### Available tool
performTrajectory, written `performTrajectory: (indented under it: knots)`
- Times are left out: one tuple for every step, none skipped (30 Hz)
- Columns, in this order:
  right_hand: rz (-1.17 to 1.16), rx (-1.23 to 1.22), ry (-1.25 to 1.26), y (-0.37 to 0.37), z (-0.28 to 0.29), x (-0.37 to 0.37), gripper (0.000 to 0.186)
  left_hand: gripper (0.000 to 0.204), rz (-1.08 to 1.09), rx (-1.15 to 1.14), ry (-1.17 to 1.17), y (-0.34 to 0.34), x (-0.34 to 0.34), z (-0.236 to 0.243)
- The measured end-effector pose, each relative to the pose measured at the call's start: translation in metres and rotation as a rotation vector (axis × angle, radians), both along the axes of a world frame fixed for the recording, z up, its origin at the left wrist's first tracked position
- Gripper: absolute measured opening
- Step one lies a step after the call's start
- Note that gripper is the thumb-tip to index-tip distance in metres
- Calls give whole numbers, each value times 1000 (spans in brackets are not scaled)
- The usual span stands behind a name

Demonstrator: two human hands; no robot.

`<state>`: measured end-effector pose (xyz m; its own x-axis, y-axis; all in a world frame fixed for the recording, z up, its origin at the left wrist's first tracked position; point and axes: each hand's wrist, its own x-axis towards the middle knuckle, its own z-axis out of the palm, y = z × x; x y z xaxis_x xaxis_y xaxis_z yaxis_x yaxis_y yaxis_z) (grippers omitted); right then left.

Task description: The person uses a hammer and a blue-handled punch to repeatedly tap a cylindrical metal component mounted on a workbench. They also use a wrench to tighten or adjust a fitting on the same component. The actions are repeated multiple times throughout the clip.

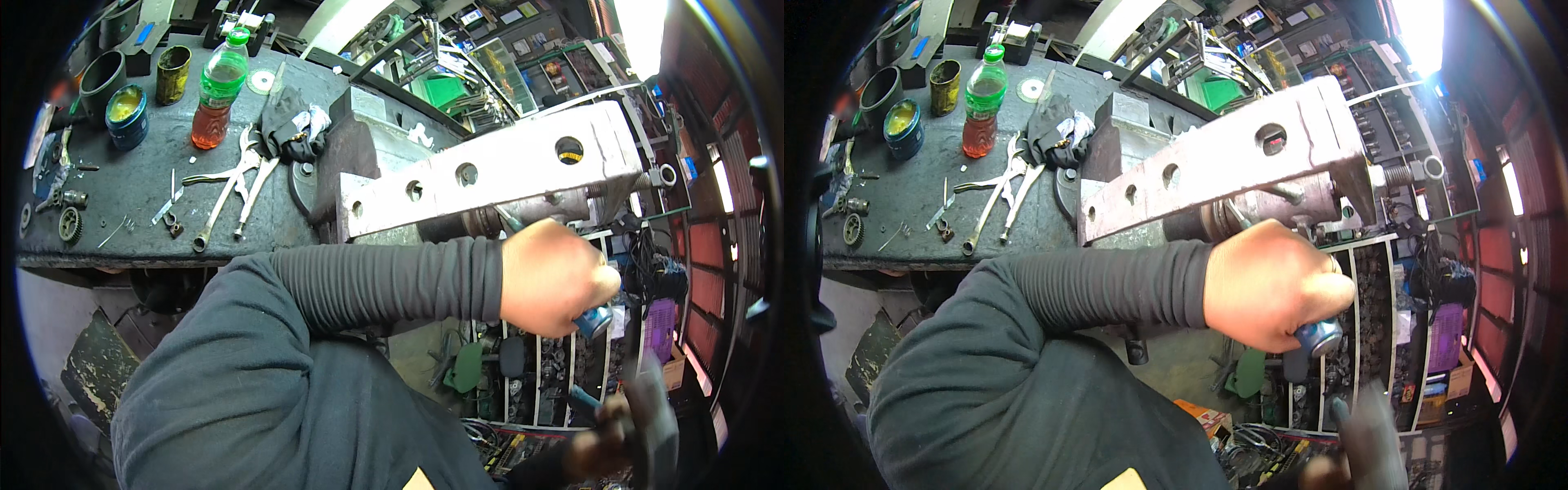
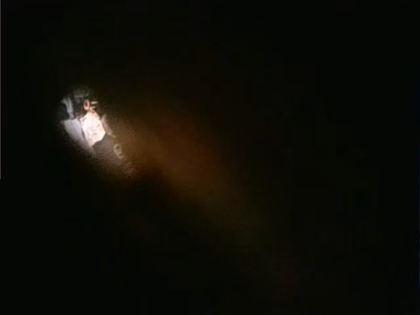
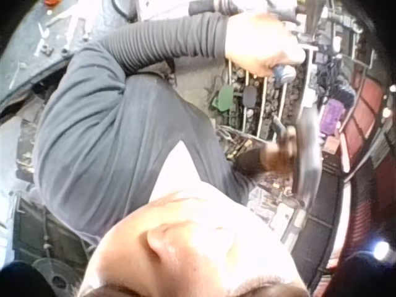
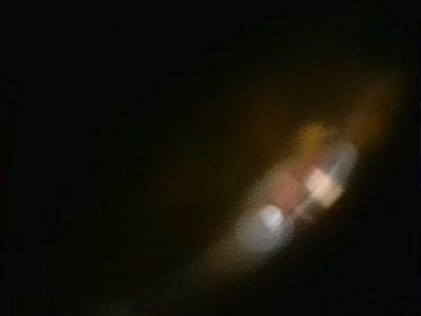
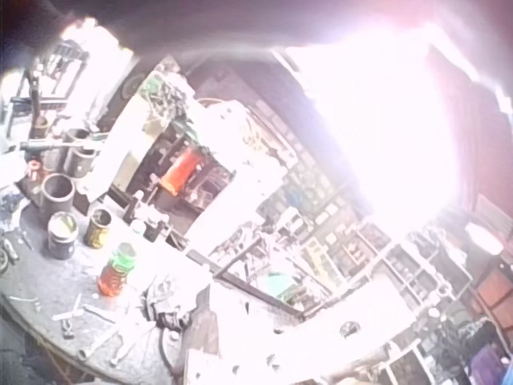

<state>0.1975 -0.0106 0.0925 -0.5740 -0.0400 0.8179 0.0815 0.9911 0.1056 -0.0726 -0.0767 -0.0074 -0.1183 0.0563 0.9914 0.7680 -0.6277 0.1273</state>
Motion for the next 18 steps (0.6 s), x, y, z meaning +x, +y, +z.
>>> performTrajectory:
  knots:
    - [-72, 56, 84, 11, -14, -3, 54, 26, 26, 1, 10, -2, -2, 0]
    - [-164, 69, 188, 36, -26, 4, 50, 26, 55, 1, 20, -5, -3, 0]
    - [-126, 9, 138, 38, -17, 23, 51, 26, 26, -39, 37, -5, -2, 0]
    - [-99, -44, 75, 31, 1, 48, 51, 26, -1, -22, 28, -4, -2, 1]
    - [-33, -108, 11, 33, 17, 64, 52, 27, 11, -15, 20, -6, -5, 1]
    - [92, -220, -109, 33, 28, 68, 53, 27, 3, -11, 19, -5, -3, 0]
    - [204, -345, -226, 32, 39, 70, 54, 27, -13, -15, 21, -4, -3, -1]
    - [164, -288, -174, 36, 27, 68, 55, 27, -7, -14, 18, -3, -3, -1]
    - [128, -242, -121, 35, 11, 54, 56, 27, 1, -23, 17, -2, -2, -2]
    - [16, -132, 28, 49, -9, 44, 54, 27, 39, -37, 29, -4, -1, -1]
    - [-140, -44, 172, 57, -25, 37, 53, 27, 28, -35, 24, -7, -3, 0]
    - [-189, -3, 199, 53, -23, 36, 52, 28, 23, -17, 26, -6, -3, 0]
    - [-175, -3, 167, 44, -14, 45, 51, 28, 5, 3, 23, -5, -2, -1]
    - [-134, -14, 114, 35, -1, 56, 50, 28, -13, 23, 21, -4, -2, -2]
    - [-22, -68, 48, 28, 5, 57, 49, 28, -9, 28, 17, -3, -1, -3]
    - [52, -105, 0, 25, 5, 53, 48, 27, 3, 32, 15, -3, -2, -3]
    - [46, -78, 3, 23, -1, 45, 47, 27, 15, 35, 13, -3, -4, -2]
    - [-91, 25, 52, 18, -16, 31, 46, 27, 14, 34, 16, -3, -2, -1]
